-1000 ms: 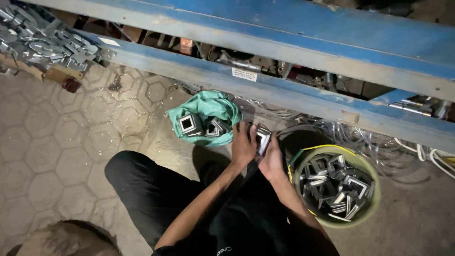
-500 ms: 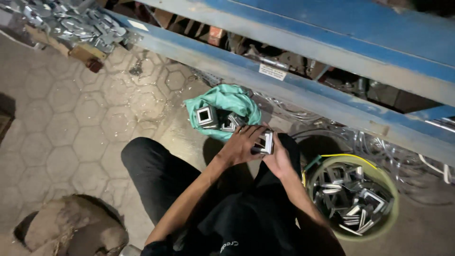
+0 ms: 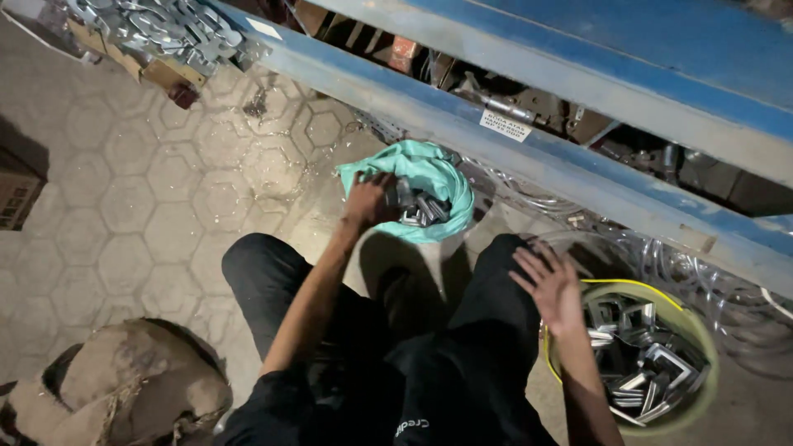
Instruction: Sorting and packing square metal brackets from a bucket into a bag
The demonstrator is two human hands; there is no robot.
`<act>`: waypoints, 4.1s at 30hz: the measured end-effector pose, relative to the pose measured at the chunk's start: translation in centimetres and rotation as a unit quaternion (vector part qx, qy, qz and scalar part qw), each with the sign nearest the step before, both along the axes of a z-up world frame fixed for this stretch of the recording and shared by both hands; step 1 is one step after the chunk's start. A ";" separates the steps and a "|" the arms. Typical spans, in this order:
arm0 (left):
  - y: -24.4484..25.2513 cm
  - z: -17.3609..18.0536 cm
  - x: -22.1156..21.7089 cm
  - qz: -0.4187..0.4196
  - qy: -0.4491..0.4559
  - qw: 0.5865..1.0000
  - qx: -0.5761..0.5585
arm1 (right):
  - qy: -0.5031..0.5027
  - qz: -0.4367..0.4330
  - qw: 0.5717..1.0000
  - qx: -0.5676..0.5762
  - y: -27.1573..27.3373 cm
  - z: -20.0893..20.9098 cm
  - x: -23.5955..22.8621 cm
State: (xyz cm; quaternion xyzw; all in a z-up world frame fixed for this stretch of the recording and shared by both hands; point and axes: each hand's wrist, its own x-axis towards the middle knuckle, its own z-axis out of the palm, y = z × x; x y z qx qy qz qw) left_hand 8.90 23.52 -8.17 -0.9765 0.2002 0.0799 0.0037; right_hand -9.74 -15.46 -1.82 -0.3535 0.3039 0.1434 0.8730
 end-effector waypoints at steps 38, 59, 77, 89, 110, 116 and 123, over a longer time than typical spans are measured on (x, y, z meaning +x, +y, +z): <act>-23.8 7.2 -9.2 -0.160 0.172 0.971 -0.045 | 0.117 0.280 0.444 -0.843 -12.5 -7.2 -9.7; -27.8 14.5 -14.4 -0.076 0.435 0.730 -0.521 | -0.016 -0.155 0.922 -0.356 -9.6 6.9 -11.2; -26.7 14.2 -14.7 -0.041 0.432 0.641 -0.634 | -0.062 -0.196 0.912 -0.355 -5.0 7.1 -7.9; -27.4 19.6 -14.7 -0.243 0.082 0.852 -0.456 | -0.115 -0.214 0.937 -0.252 -3.5 3.7 -7.1; -27.1 20.8 -16.1 -0.083 0.214 0.825 -0.517 | -0.213 -0.240 0.918 -0.235 -3.8 1.6 -6.9; -26.5 20.5 -16.1 -0.193 0.162 0.874 -0.414 | -0.193 -0.190 0.932 -0.242 -4.4 -0.8 -8.1; -28.0 17.6 -15.8 -0.185 -0.075 0.890 -0.411 | -0.166 -0.229 0.939 -0.196 -4.2 0.2 -8.2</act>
